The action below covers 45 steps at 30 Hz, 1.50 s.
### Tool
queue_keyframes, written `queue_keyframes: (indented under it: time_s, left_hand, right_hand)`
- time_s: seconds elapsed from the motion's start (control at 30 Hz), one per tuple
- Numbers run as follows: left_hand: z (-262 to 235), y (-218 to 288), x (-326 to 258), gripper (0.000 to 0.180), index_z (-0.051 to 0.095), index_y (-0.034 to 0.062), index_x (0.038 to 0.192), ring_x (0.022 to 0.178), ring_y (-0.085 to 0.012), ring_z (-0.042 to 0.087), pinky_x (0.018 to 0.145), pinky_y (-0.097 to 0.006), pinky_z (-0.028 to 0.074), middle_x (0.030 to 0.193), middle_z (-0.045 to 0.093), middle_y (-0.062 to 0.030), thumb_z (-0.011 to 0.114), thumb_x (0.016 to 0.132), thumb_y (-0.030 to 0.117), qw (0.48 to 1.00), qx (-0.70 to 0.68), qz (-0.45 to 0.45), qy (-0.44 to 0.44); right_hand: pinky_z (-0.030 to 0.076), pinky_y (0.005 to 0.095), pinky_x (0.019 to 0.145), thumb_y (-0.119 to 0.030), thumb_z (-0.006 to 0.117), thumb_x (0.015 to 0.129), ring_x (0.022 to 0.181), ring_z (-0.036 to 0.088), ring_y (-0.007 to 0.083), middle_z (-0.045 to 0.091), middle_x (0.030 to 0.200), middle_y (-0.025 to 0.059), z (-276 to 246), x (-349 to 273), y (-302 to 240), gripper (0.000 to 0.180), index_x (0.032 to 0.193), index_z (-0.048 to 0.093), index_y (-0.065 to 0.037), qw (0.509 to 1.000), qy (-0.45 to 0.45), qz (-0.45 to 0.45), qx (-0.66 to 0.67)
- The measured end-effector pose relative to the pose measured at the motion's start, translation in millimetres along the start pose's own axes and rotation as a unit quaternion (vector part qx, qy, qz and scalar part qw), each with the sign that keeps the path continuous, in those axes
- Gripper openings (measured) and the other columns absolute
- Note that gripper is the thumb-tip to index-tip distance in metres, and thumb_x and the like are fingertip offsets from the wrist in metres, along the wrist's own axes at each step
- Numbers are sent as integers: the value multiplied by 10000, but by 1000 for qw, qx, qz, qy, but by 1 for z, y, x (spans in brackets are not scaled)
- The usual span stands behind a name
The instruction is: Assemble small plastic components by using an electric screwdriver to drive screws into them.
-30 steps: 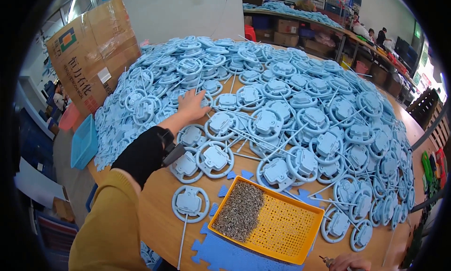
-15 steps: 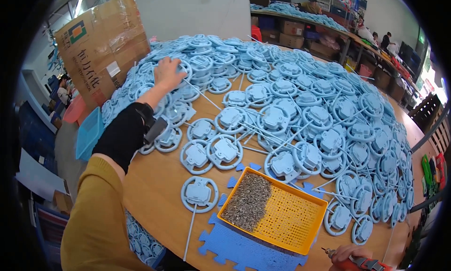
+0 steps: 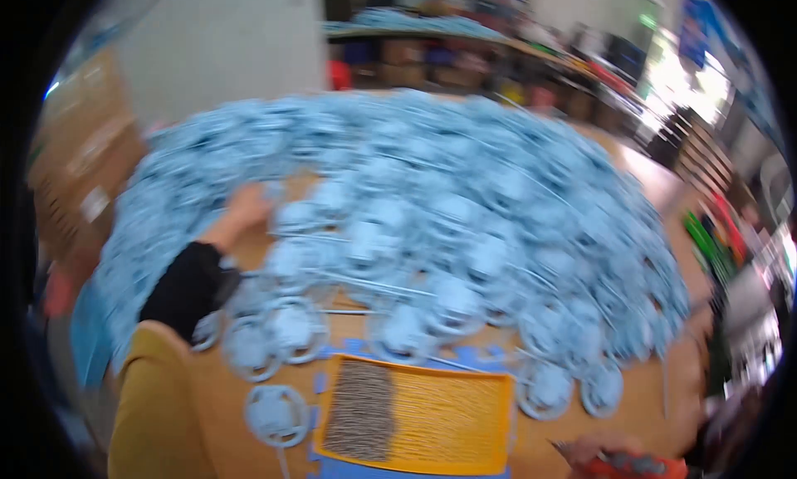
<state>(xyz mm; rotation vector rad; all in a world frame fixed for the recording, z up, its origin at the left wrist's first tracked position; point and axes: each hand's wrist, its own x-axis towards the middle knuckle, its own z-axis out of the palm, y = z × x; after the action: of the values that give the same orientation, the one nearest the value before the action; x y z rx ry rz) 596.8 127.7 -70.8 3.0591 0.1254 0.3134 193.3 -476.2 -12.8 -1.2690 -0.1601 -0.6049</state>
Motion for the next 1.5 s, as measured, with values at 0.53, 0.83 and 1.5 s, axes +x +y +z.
queue_keyframes:
  time_s: [0.53,0.83,1.5]
  left_hand:
    - [-48,26,-31,546,585,167,1189,1182,-321,502,978,-621,280,1239,558,-133,625,748,487,993,-76,-82,-32]
    - [-219,93,-106,447,594,156,1145,1013,-313,523,869,-609,323,1049,546,-118,668,759,370,922,-6,74,380]
    - [-163,304,-244,601,558,78,1185,1024,-329,495,912,-466,334,1121,528,-143,773,653,254,914,-88,393,57]
  right_hand:
    - [437,300,469,-464,738,757,511,529,178,537,629,77,43,19,19,551,982,474,-36,997,1,-67,-36]
    - [443,287,546,-364,782,718,634,541,179,559,737,81,30,2,-6,546,1034,491,-27,998,-41,-3,54]
    - [465,310,724,-227,770,740,793,603,230,612,891,118,9,42,-60,480,1144,555,-80,928,-355,60,-98]
